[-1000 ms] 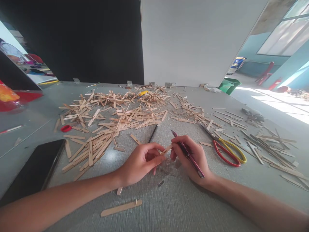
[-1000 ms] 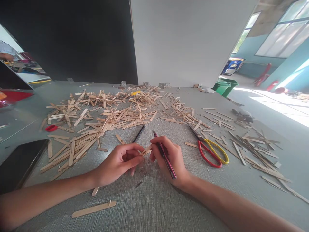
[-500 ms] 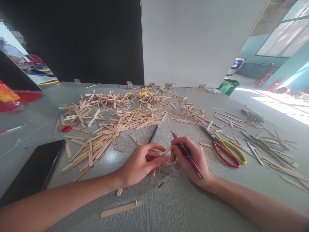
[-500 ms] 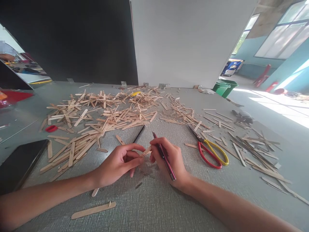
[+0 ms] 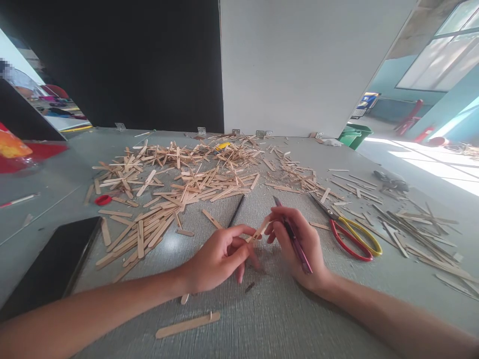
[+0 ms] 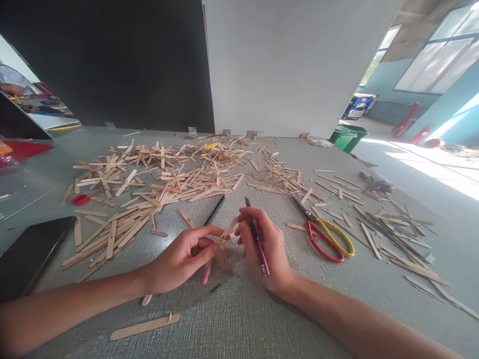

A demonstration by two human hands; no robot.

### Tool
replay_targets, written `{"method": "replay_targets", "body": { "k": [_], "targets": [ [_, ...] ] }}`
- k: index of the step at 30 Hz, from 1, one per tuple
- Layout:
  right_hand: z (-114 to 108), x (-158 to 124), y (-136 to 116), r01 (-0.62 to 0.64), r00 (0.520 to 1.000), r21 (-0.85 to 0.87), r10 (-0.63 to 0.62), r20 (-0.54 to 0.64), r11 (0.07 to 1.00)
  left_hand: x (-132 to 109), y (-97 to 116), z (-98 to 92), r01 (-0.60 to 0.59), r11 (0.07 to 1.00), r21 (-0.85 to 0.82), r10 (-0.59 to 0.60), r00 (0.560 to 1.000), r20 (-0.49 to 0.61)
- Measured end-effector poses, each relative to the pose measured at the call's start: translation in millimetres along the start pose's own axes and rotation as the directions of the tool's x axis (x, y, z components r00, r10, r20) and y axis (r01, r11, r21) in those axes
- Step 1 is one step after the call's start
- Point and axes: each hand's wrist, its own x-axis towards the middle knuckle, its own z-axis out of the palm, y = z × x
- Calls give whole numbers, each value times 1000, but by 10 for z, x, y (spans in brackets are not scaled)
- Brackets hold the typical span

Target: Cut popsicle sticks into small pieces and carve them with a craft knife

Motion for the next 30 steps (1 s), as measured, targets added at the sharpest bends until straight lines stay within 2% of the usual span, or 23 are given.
{"method": "replay_targets", "body": {
  "k": [3,6,8,12,19,25,30],
  "targets": [
    [-33,-3,-29,64,998,-45,-65,-13,997,-12,6,9,-41,999,-16,40,997,-72],
    [-66,-22,-71,220,973,-127,-209,96,967,-19,4,14,-70,997,-32,66,991,-117],
    [-68,-47,-80,275,957,-156,-254,142,949,-19,-2,15,-78,996,-43,72,990,-125],
    [-39,-88,-72,263,957,-155,-237,168,952,-29,-16,15,-85,995,-49,77,987,-139],
    [-17,-64,-115,370,914,-149,-331,233,917,-35,-24,15,-92,995,-26,86,982,-170],
    [-27,-72,-103,357,912,-184,-299,280,916,-21,-11,16,-85,996,-22,81,985,-152],
    [-30,-86,-101,346,912,-147,-295,285,927,-39,0,18,-66,998,-16,63,986,-152]
  ]
}}
